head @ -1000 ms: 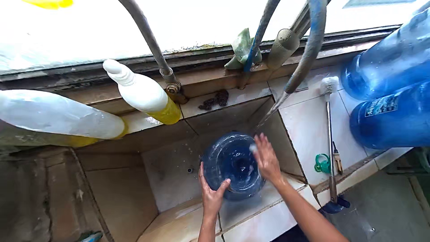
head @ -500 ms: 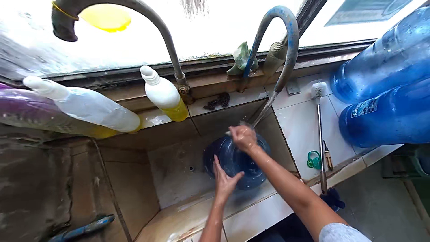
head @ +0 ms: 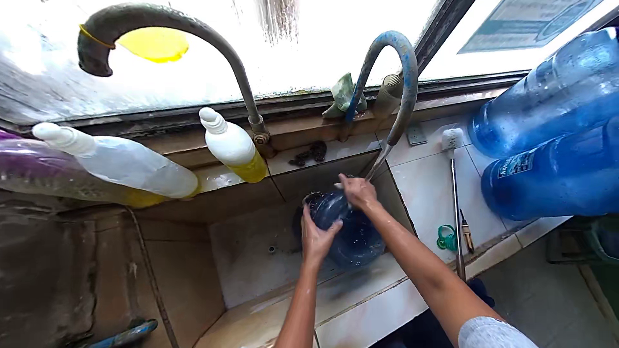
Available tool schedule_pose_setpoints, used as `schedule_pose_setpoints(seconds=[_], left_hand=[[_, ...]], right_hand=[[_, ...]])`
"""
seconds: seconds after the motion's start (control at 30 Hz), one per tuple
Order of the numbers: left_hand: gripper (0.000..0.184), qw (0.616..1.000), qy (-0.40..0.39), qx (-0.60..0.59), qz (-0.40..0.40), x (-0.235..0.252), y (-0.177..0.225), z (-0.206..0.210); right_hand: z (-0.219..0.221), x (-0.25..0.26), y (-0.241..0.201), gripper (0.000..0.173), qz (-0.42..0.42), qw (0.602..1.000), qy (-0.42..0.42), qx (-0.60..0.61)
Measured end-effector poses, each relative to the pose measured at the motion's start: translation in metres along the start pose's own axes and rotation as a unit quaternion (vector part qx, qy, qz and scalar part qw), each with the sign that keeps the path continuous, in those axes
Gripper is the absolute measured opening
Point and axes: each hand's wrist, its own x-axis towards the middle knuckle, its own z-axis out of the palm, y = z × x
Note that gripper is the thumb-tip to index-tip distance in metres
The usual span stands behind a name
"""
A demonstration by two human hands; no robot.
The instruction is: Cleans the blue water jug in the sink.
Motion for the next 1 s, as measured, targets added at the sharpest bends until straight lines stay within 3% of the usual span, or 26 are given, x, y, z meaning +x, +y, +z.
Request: schedule_pose_setpoints(seconds=[0.07,0.1,0.17,0.23,0.3,0.37,0.43,0.5,0.53,0.63,0.67,0.7,0.77,0.87,0.93,0.97,1.0], left_hand=[[0.134,0.999,0.017,-0.021,-0.017,-0.016,-0.008,0.017],[0.132,1.000,0.003,-0.012,-0.011,-0.011,-0.003,0.026],[0.114,0.997,-0.068,0.025,0.010,0.016,0.015,0.039],[0.102,0.987,-0.145,0.068,0.014,0.052,0.035,0.044],[0.117,0.980,-0.183,0.079,-0.019,0.076,0.044,0.047],[0.123,0.993,-0.103,0.025,-0.056,0.070,0.038,0.048],[0.131,0.994,0.026,-0.080,-0.076,0.024,0.028,0.059],[0.137,0.974,0.062,-0.170,-0.137,-0.045,0.017,0.075],[0.128,0.958,0.046,-0.203,-0.197,-0.077,0.005,0.082],[0.058,0.894,0.066,-0.224,-0.382,-0.091,-0.091,0.087],[0.048,0.881,0.097,-0.228,-0.403,-0.072,-0.135,0.081],[0.049,0.867,0.123,-0.263,-0.404,-0.045,-0.174,0.071],[0.056,0.851,0.129,-0.340,-0.378,0.004,-0.214,0.053],[0.059,0.864,0.073,-0.395,-0.305,0.031,-0.165,0.033],[0.057,0.864,0.069,-0.423,-0.264,0.025,-0.141,0.033],[0.054,0.856,0.069,-0.422,-0.292,0.020,-0.114,0.026],[0.049,0.821,0.067,-0.436,-0.361,0.017,-0.068,0.008]], right_hand=[[-0.007,0.005,0.008,0.072,0.040,0.999,0.012,0.001],[-0.004,0.001,0.003,0.068,0.017,1.000,0.021,-0.008],[0.007,-0.010,-0.006,0.062,-0.054,0.998,0.023,-0.013],[0.000,-0.010,0.006,0.059,-0.047,0.999,0.017,0.011],[-0.021,-0.001,0.046,0.050,-0.012,0.992,0.129,-0.005],[-0.036,0.008,0.088,0.048,-0.006,0.962,0.267,-0.057],[-0.032,-0.002,0.094,0.053,0.013,0.958,0.280,-0.058],[0.000,-0.025,0.069,0.051,-0.005,0.973,0.229,-0.015],[0.015,-0.039,0.056,0.046,-0.033,0.980,0.197,0.008],[0.039,-0.087,0.041,0.047,-0.115,0.976,0.180,0.040],[0.041,-0.102,0.045,0.053,-0.120,0.974,0.188,0.048],[0.043,-0.114,0.050,0.062,-0.114,0.971,0.204,0.059],[0.047,-0.126,0.065,0.079,-0.067,0.964,0.241,0.084],[0.061,-0.119,0.078,0.093,0.042,0.946,0.233,0.222],[0.065,-0.111,0.077,0.109,0.086,0.917,0.158,0.357],[0.063,-0.109,0.073,0.113,0.085,0.905,0.139,0.392],[0.059,-0.109,0.069,0.114,0.073,0.901,0.130,0.406]])
